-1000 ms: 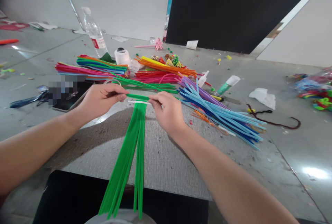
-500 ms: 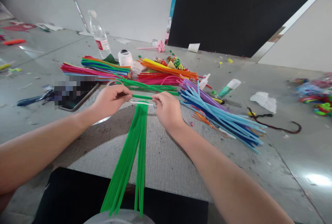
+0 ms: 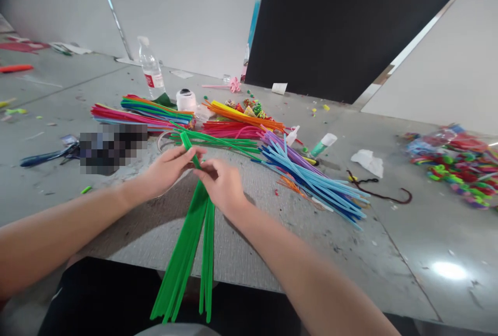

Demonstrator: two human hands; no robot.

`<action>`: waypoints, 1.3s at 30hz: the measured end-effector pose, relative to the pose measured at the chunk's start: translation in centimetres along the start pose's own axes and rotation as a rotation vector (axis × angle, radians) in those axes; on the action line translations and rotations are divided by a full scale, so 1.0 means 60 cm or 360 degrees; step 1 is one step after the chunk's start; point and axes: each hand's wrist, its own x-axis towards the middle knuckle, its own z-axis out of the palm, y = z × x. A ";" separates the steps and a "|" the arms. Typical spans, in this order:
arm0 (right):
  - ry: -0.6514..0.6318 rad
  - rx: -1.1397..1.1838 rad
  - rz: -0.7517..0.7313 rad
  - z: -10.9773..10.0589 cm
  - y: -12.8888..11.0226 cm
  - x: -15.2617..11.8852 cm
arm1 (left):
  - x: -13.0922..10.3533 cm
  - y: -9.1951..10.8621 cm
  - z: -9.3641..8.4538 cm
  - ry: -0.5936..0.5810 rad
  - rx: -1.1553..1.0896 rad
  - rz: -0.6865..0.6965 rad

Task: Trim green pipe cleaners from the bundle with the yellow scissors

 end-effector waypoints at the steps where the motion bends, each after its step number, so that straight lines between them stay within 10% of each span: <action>1: -0.0056 -0.0098 -0.0067 -0.002 -0.001 0.000 | 0.002 0.002 -0.003 0.0014 -0.0141 -0.0034; 7: 0.0009 -0.0888 -0.0263 -0.108 -0.008 0.024 | 0.022 0.028 -0.033 -0.0042 -0.0653 -0.0101; 12: 0.0539 -0.1762 0.0341 -0.287 -0.005 0.061 | 0.013 0.035 -0.035 -0.0232 -0.0637 -0.0224; 17: 0.0042 -0.2121 0.0857 -0.393 0.049 0.074 | 0.007 0.021 -0.025 -0.0351 -0.0682 -0.0268; 33: -0.0409 -0.1692 0.0769 -0.398 0.089 0.075 | 0.011 0.029 -0.018 -0.0266 -0.0818 -0.0419; 39: -0.0047 -0.1770 0.0933 -0.394 0.086 0.079 | 0.019 0.015 -0.025 -0.0115 -0.0792 -0.0415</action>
